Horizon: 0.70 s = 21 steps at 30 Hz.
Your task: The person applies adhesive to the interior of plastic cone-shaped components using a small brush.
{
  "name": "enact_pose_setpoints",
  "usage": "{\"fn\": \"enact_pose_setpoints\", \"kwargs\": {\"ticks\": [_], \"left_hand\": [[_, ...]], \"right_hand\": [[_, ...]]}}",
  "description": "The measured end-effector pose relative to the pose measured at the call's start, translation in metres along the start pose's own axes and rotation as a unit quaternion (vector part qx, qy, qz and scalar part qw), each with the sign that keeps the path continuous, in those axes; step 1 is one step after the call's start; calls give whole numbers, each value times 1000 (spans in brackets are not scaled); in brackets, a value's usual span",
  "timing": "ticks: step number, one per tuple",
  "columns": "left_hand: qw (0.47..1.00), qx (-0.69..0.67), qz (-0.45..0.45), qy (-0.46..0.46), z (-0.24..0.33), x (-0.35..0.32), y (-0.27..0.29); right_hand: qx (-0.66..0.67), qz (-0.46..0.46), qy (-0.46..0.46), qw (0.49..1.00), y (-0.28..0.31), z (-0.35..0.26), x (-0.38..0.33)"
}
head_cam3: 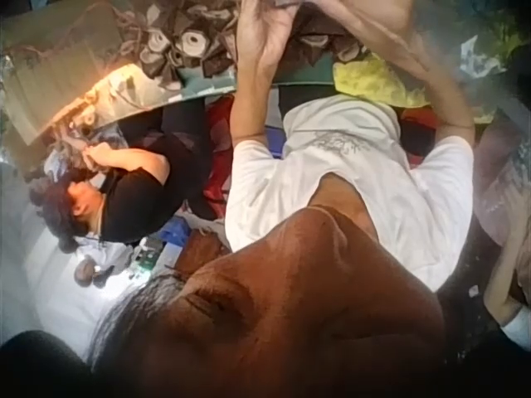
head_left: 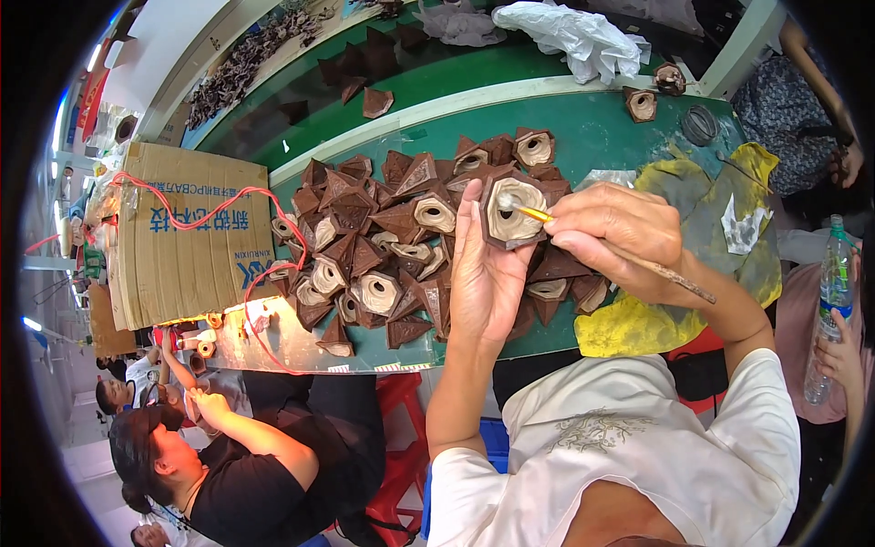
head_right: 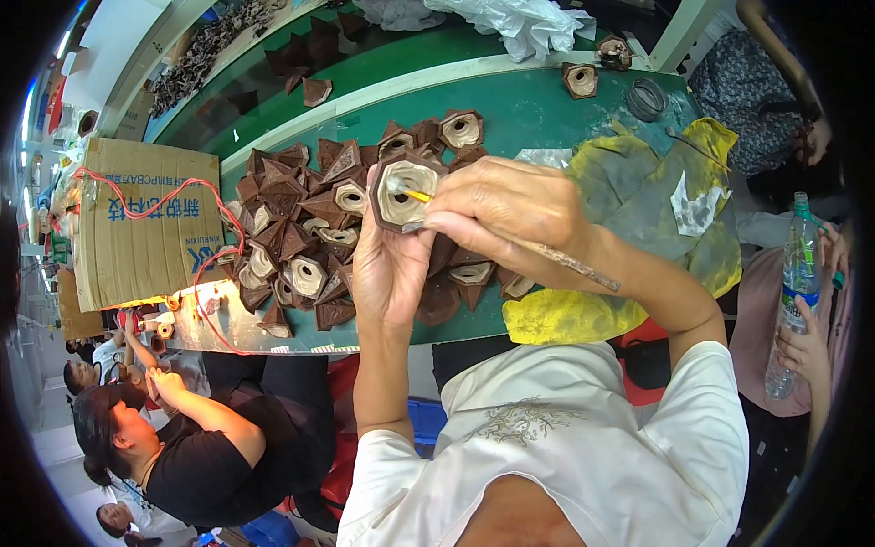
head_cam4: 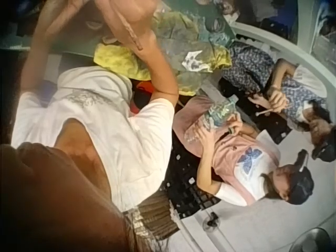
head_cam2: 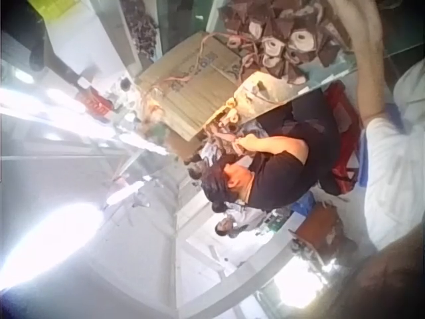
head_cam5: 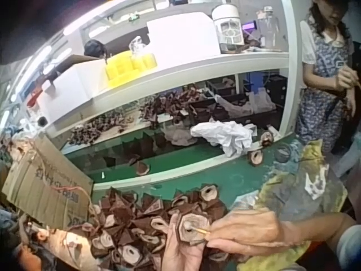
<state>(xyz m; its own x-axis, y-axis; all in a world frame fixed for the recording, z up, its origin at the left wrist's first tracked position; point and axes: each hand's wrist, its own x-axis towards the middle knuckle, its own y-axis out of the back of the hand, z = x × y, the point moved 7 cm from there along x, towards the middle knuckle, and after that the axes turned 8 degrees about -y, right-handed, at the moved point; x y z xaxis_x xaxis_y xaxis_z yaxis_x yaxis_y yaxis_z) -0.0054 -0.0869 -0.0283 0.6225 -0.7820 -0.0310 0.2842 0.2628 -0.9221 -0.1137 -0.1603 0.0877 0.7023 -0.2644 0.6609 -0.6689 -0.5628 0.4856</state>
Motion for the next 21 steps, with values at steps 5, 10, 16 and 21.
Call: {"fn": "enact_pose_setpoints", "kwargs": {"ticks": [5,10,16,21], "left_hand": [[1000,-12,2,-1,2,-3,1],[1000,-11,-2,5,-1,-1,2],[1000,-18,1,5,1,-2,4],[1000,-8,20,-1,1,0,7]], "right_hand": [[-55,31,17,998,2,2,3],[4,25,0,1000,-10,-4,-1],[-46,41,23,998,-4,0,-5],[-69,36,0,997,2,-1,-7]]}}
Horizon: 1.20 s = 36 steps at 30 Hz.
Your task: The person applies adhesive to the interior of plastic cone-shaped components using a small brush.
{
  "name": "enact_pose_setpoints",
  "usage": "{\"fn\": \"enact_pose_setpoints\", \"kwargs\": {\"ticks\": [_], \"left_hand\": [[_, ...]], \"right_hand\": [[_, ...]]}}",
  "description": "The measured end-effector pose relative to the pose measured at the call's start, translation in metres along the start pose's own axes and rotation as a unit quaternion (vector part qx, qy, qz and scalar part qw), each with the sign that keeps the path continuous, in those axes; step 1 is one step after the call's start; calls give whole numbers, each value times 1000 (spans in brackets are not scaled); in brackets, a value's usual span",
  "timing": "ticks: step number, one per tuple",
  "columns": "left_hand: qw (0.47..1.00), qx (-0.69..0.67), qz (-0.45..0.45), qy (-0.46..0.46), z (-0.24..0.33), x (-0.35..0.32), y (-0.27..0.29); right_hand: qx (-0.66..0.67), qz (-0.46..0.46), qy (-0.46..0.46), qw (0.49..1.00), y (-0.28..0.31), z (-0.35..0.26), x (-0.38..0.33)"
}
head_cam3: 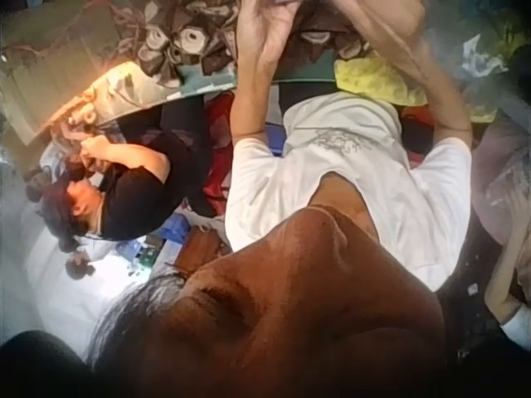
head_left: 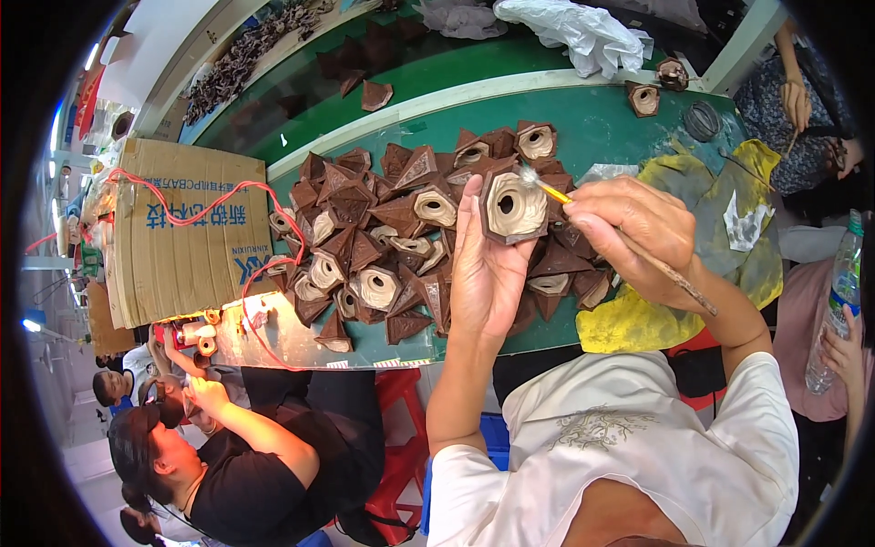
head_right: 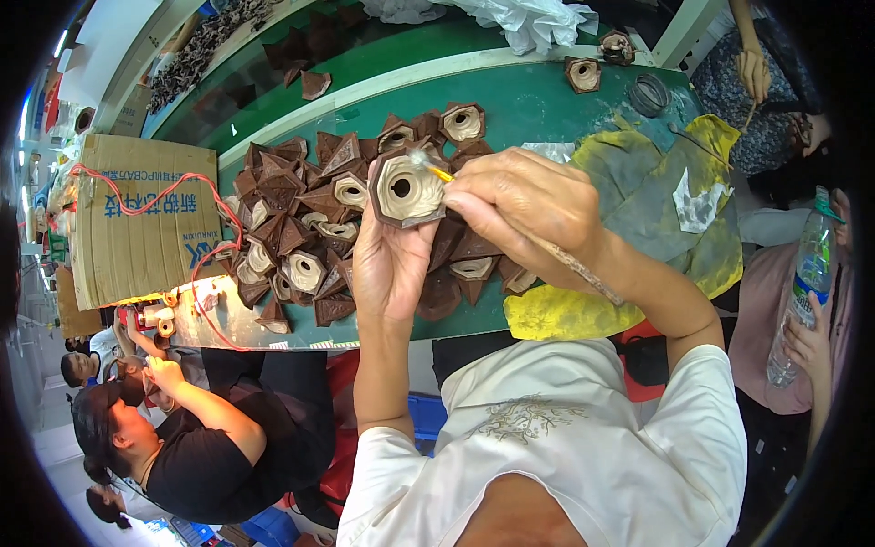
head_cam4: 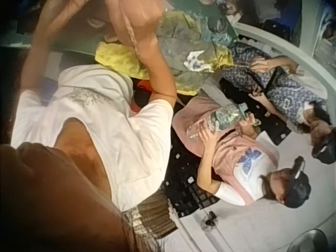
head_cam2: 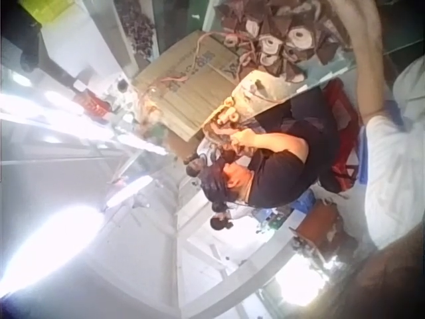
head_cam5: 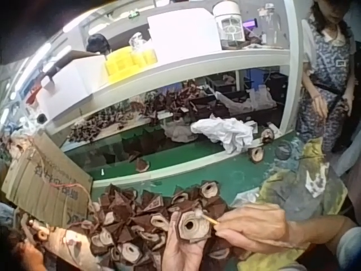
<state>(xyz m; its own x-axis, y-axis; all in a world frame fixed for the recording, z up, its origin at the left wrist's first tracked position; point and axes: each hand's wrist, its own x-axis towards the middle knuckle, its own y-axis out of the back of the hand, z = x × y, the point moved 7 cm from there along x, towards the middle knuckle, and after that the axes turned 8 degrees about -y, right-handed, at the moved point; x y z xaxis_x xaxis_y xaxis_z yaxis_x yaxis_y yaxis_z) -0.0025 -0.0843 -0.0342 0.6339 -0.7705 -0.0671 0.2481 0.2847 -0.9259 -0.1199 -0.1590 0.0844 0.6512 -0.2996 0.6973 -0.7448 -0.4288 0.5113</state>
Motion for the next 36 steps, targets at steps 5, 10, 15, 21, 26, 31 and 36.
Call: {"fn": "enact_pose_setpoints", "kwargs": {"ticks": [5,10,15,21,26,31,36], "left_hand": [[1000,-6,-7,16,-3,0,1],[1000,2,13,27,-4,1,8],[1000,0,8,15,0,0,5],[1000,28,-6,-9,2,0,-2],[996,82,-24,-33,3,-1,-11],[993,108,-14,-50,3,-1,-9],[994,104,-18,-43,1,1,-7]], "right_hand": [[40,-4,8,999,-7,-1,1],[75,-71,58,993,-16,-7,-9],[66,-102,52,991,-5,-4,-12],[18,-56,14,998,11,6,-6],[22,-50,17,998,5,12,-10],[74,-103,18,992,-2,5,-19],[35,-92,37,994,5,13,-15]]}}
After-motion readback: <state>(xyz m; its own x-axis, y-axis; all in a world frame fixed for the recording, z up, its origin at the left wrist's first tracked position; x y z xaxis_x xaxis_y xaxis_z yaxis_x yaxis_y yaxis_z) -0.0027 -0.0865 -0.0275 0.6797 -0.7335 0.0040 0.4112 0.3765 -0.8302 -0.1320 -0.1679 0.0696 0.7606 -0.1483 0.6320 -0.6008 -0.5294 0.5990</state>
